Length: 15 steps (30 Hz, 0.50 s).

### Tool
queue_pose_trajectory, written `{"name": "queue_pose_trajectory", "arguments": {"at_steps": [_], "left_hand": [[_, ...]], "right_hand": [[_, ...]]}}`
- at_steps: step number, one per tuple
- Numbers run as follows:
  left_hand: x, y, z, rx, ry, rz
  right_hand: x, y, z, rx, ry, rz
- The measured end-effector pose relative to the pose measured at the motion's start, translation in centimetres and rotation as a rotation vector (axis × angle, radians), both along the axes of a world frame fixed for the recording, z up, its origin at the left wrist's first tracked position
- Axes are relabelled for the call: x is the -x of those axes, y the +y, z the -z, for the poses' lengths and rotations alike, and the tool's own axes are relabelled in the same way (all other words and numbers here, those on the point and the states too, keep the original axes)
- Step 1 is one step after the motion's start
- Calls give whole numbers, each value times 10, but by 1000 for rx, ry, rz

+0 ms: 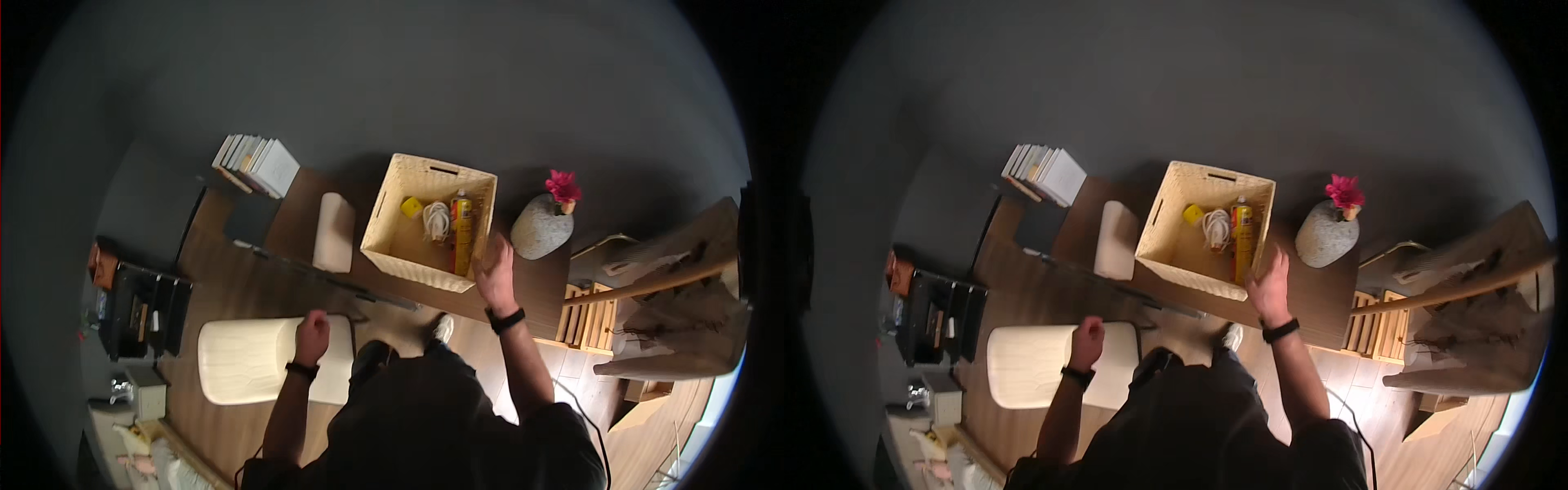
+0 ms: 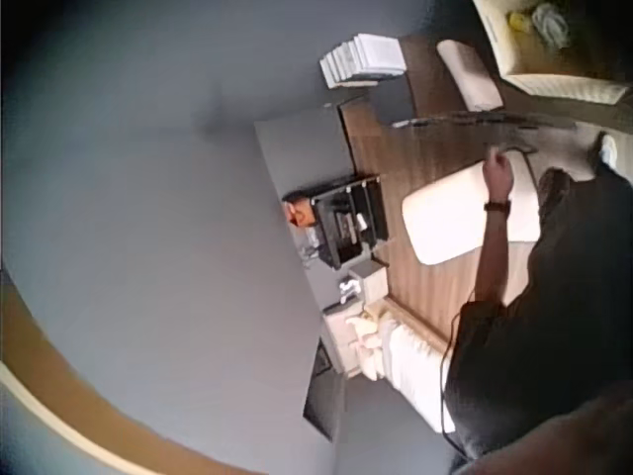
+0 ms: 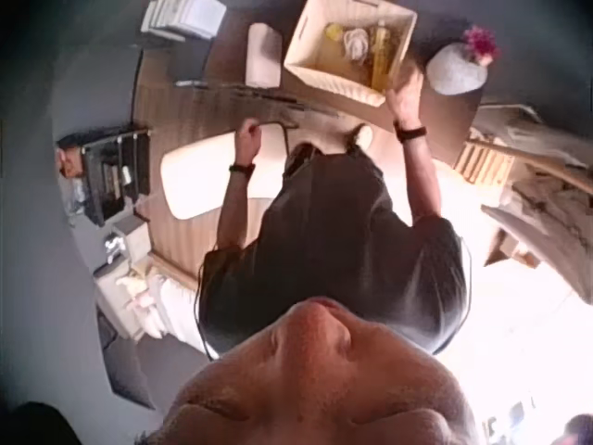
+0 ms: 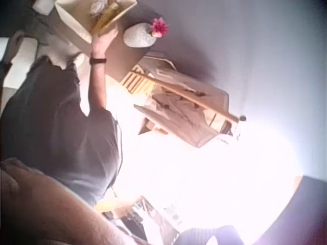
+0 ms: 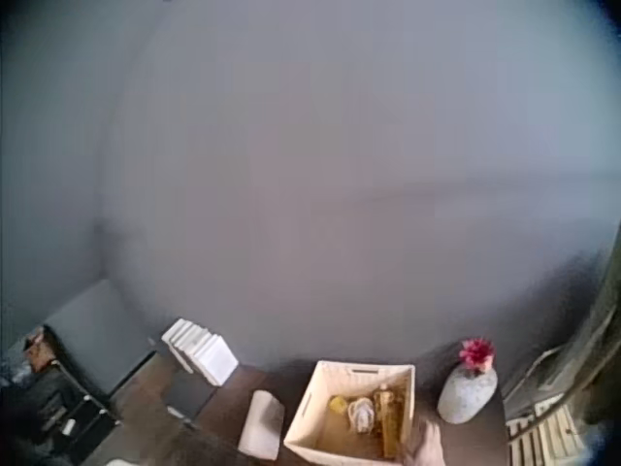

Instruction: The recorder is organizing various items like a box of crayons, clothes, artificial flowers, a bottle, and a cable by moving them from baskets or tables to other storage locations.

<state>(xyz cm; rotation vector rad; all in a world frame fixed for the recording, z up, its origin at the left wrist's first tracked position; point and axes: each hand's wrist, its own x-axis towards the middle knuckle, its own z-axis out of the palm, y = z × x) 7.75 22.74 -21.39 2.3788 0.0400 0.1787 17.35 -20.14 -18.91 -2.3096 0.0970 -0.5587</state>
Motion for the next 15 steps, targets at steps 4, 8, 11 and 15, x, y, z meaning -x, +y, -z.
{"name": "queue_pose_trajectory", "arguments": {"at_steps": [4, 8, 11, 15], "left_hand": [[-71, -9, 10, -99, 141, -84], [-130, 4, 51, -1, 305, -264], [-167, 3, 70, 60, 333, -330], [-204, -14, 86, -40, 315, -361]], "right_hand": [[-47, 4, 10, -67, 34, -48], [-55, 14, 9, -74, 91, 13], [-58, 11, 18, -164, 98, 48], [-56, 7, 28, -175, 143, 107]]}}
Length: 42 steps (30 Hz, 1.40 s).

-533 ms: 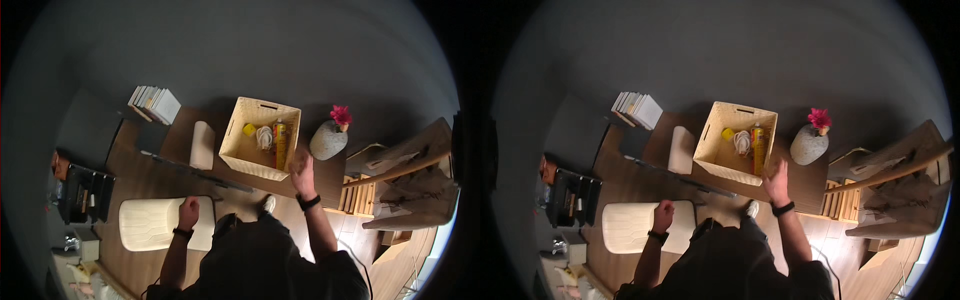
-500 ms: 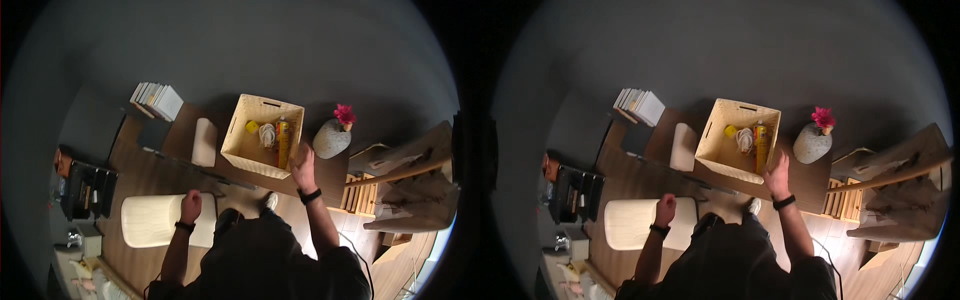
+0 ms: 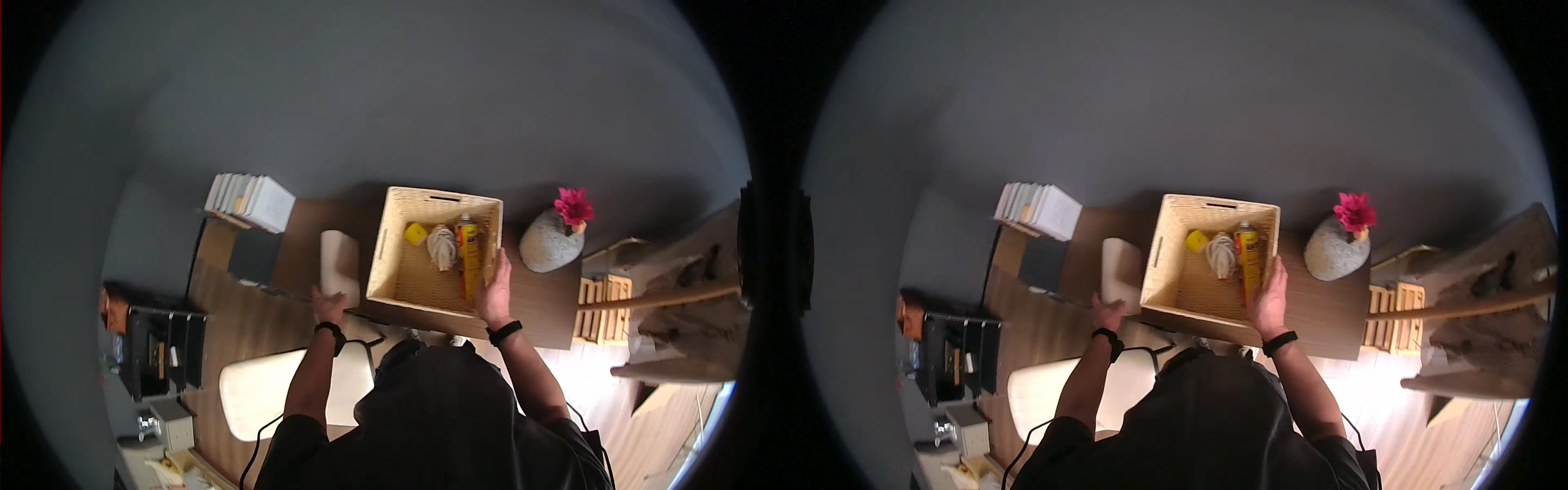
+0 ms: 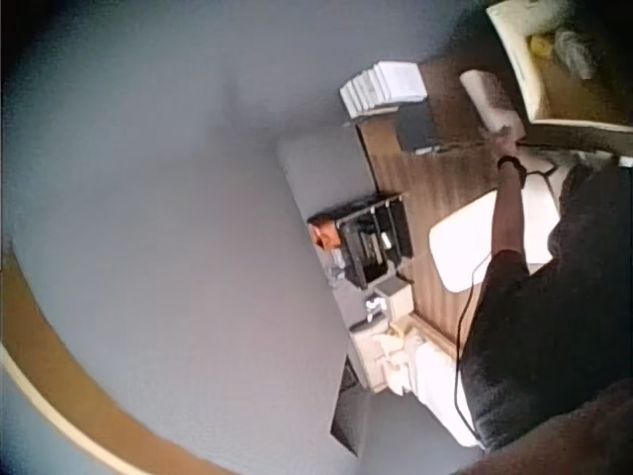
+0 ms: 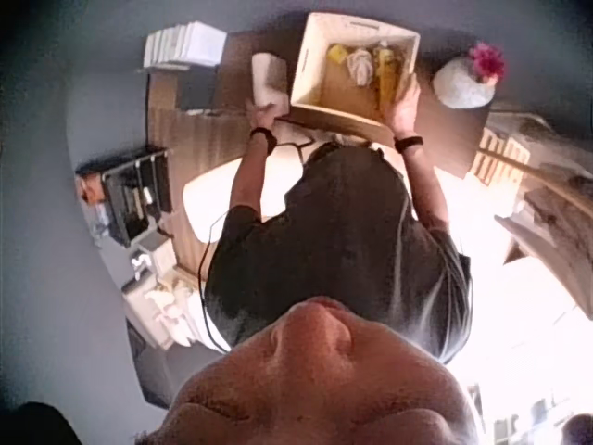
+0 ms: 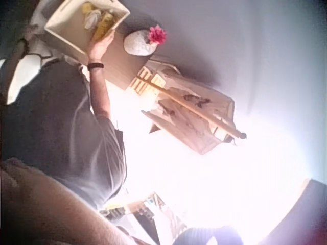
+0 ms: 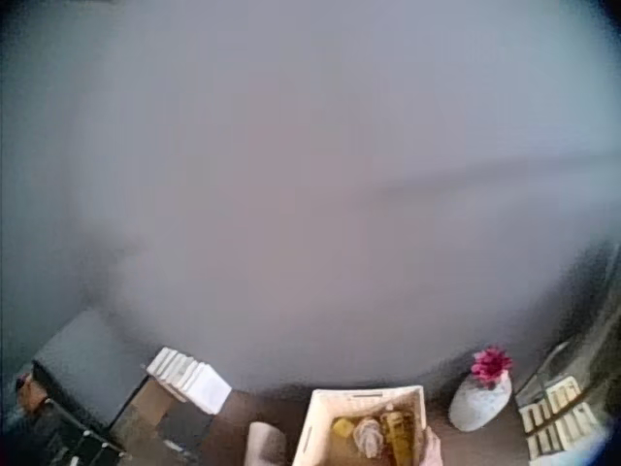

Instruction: The recorder is organizing various items like a box of crayons, clothes, artificial flowers, a bottle, and a cable by moving them from baskets or tables to other storage locations.

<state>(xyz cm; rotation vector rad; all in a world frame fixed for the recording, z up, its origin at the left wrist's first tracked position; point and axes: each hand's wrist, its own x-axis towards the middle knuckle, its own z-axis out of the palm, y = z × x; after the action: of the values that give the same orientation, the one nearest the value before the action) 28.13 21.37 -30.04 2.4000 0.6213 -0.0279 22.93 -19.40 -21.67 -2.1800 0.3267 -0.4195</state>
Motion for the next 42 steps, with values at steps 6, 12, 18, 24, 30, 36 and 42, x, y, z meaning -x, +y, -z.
{"name": "queue_pose_trajectory", "arguments": {"at_steps": [6, 12, 18, 24, 30, 36, 42], "left_hand": [[-35, 15, 9, 7, 221, -67], [-72, 74, 38, -19, -41, 39], [-133, 60, 28, 63, 4, 52], [-163, 25, 14, -77, 75, 55], [-139, 34, 28, -215, 55, 59], [-64, 18, 53, 197, -141, 20], [53, 78, 94, 173, -8, 2]], "right_hand": [[-2, 5, 2, 21, -19, 33], [-12, 15, -4, 36, -12, 49], [-11, 19, -12, 52, 59, 89], [-5, 14, -13, 90, 106, 123], [-10, 23, -23, 303, 106, 94], [-45, 25, -61, 564, 123, -146], [-100, 61, -33, 663, 525, -641]]}}
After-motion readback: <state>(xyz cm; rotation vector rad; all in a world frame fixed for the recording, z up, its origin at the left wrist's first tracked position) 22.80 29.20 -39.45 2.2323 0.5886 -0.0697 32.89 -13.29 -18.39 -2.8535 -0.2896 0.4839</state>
